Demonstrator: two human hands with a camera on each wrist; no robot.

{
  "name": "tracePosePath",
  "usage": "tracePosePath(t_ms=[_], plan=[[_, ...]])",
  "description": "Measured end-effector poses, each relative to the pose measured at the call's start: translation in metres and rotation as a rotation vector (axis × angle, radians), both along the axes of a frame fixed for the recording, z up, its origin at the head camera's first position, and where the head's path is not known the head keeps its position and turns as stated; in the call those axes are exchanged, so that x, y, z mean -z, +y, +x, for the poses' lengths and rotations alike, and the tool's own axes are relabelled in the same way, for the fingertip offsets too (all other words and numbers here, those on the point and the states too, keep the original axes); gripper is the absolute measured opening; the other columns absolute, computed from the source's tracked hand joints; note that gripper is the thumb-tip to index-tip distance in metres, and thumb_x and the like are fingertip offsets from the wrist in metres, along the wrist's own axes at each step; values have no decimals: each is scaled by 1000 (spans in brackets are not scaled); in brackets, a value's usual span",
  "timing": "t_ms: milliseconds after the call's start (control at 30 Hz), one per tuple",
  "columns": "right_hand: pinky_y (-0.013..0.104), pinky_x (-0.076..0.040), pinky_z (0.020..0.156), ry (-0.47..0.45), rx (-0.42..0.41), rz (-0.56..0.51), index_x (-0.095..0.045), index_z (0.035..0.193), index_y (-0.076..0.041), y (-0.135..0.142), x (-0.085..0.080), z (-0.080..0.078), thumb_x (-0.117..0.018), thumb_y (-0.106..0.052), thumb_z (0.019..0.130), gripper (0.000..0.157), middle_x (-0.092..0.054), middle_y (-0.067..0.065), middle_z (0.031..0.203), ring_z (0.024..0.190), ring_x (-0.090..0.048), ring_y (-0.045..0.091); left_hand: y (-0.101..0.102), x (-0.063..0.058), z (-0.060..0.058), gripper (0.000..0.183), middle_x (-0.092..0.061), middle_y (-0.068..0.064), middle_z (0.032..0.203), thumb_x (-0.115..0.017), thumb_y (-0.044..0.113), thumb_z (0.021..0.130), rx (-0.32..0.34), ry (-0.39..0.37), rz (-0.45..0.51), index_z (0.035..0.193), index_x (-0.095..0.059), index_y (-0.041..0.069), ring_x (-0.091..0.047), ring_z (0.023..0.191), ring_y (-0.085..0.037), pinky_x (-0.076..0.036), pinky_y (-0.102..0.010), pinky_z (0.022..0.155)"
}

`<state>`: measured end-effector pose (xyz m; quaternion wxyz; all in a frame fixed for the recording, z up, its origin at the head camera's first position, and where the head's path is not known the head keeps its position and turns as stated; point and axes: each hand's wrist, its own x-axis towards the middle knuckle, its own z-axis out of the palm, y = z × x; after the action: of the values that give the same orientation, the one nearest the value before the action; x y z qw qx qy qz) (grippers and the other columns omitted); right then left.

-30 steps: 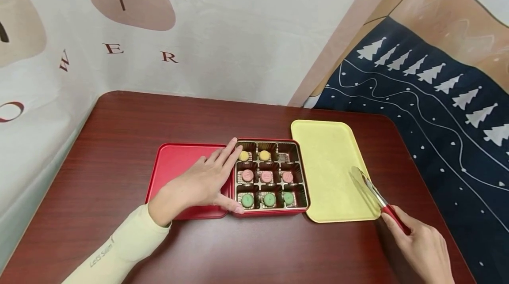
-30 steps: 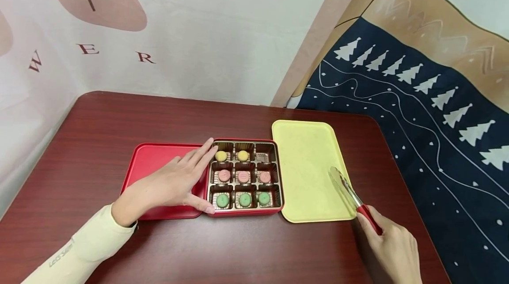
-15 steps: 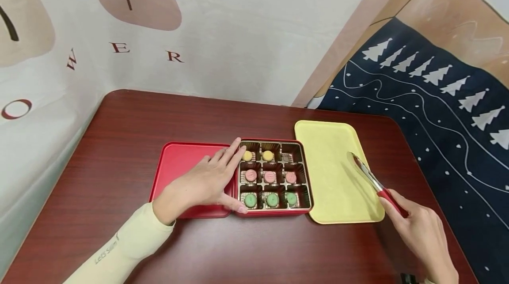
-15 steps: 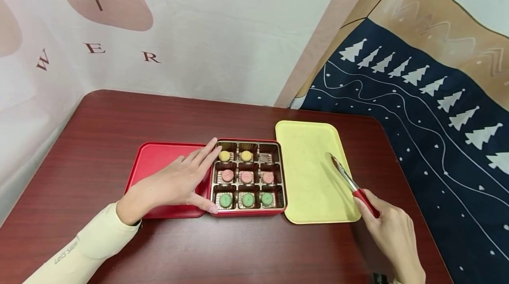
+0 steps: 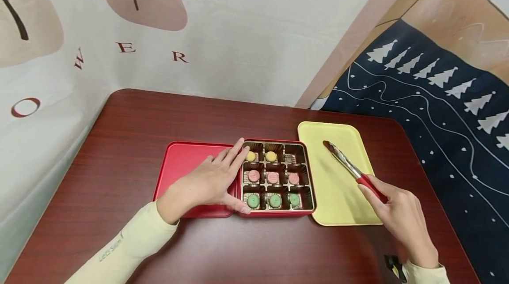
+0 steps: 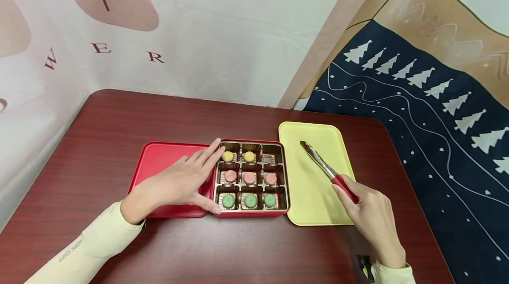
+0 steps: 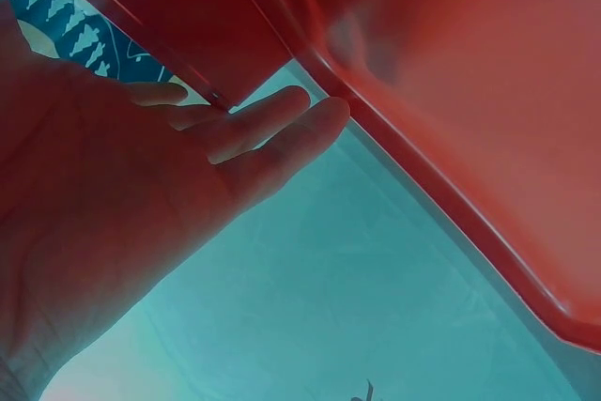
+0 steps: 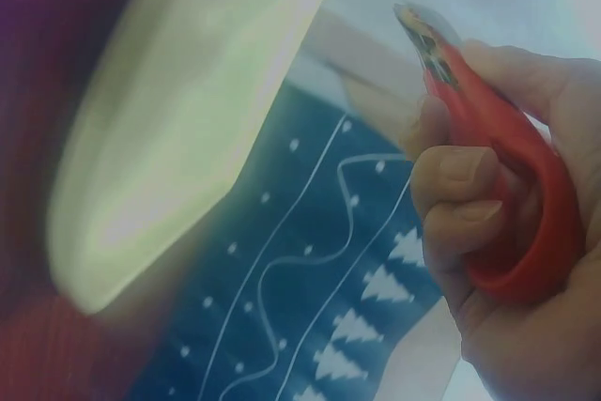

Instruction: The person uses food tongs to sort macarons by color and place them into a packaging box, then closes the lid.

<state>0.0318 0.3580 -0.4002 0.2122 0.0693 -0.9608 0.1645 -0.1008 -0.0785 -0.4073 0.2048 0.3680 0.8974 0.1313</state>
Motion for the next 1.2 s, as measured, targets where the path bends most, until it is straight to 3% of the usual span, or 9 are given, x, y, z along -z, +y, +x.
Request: tracePosePath(t_ms=[333,667,1200], plan=[[20,-30,46,-43,-65,-20,-85,122,-7,-26,-1,-16,-97,-10,79,44,-72,-8,70,50,-37,3,0,0,1,152,11,-14,182,-79,88,72,-5,-6,2,176,-3,7,-27,160,-46,-33,-67,121],[20,-33,47,-55,-125,-32,-84,125,-8,-40,4,-26,-98,-12,79,48,-83,8,102,53,-43,4,0,-2,1,153,12,-14,182,-79,88,72,-8,-8,-9,176,-3,7,-27,160,-46,-34,-67,121],[26,-41,50,-17,-163,-16,-85,123,-9,-45,12,-29,-96,-12,79,46,-83,6,102,60,-53,6,0,-2,1,151,9,-15,182,-78,89,73,-13,-6,0,175,-6,5,-30,159,-47,-34,-68,120]])
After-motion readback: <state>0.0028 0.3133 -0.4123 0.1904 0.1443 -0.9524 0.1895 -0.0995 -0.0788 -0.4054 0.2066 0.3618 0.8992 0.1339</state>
